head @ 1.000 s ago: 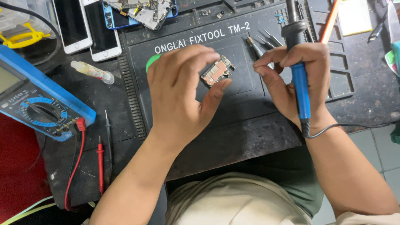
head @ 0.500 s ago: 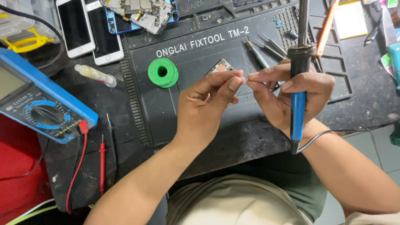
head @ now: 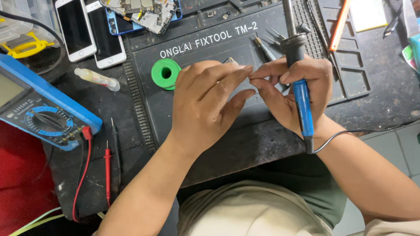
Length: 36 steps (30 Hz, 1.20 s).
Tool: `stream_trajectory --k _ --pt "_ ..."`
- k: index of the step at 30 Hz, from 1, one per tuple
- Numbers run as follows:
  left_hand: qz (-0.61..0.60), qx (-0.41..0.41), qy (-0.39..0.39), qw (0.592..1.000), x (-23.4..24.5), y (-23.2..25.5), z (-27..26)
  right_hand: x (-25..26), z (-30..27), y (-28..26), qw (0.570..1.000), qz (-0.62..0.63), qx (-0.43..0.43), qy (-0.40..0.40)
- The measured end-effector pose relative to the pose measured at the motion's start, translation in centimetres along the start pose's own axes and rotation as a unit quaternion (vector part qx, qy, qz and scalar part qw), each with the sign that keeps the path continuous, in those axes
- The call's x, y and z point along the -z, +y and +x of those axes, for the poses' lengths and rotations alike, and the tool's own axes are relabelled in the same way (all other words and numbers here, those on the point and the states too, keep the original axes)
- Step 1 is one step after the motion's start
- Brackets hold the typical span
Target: The person uses a soldering iron and solder wire to work on a small circuit board placed on a black work mat. They repeatedly apply heat to specific points on the board while feeding solder wire to create connections.
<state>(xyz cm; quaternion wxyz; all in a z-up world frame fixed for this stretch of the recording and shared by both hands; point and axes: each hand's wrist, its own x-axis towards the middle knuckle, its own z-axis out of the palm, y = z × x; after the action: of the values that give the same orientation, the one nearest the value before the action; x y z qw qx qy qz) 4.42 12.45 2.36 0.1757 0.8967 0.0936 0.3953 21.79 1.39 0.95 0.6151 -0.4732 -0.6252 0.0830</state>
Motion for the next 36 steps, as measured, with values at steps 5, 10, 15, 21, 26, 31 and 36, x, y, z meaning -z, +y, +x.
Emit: stream_trajectory --k 5,10,15,21,26,31,36 --pt "0.016 -0.026 0.021 0.999 0.2 0.3 0.3 -0.2 -0.4 0.0 0.999 0.009 -0.046 -0.002" --pt "0.019 -0.04 0.028 0.999 0.8 0.2 1.0 0.1 -0.8 0.4 0.996 -0.052 -0.069 0.006" --pt "0.033 -0.015 0.022 0.999 1.0 0.1 1.1 0.2 -0.6 0.6 0.996 -0.04 -0.075 -0.008" --pt "0.017 0.033 0.0 0.999 1.2 0.1 1.6 0.1 -0.4 0.8 0.992 -0.018 -0.124 0.006" --pt "0.037 0.037 -0.032 0.998 2.2 -0.5 1.8 0.4 -0.3 1.0 0.991 -0.03 -0.132 -0.012" --pt "0.003 0.062 -0.033 0.998 3.4 -0.7 1.7 0.8 -0.6 1.3 0.991 -0.033 -0.128 -0.017" --pt "0.063 0.006 -0.03 0.998 2.7 -0.8 1.3 0.9 -0.6 1.6 0.992 -0.037 -0.111 -0.052"
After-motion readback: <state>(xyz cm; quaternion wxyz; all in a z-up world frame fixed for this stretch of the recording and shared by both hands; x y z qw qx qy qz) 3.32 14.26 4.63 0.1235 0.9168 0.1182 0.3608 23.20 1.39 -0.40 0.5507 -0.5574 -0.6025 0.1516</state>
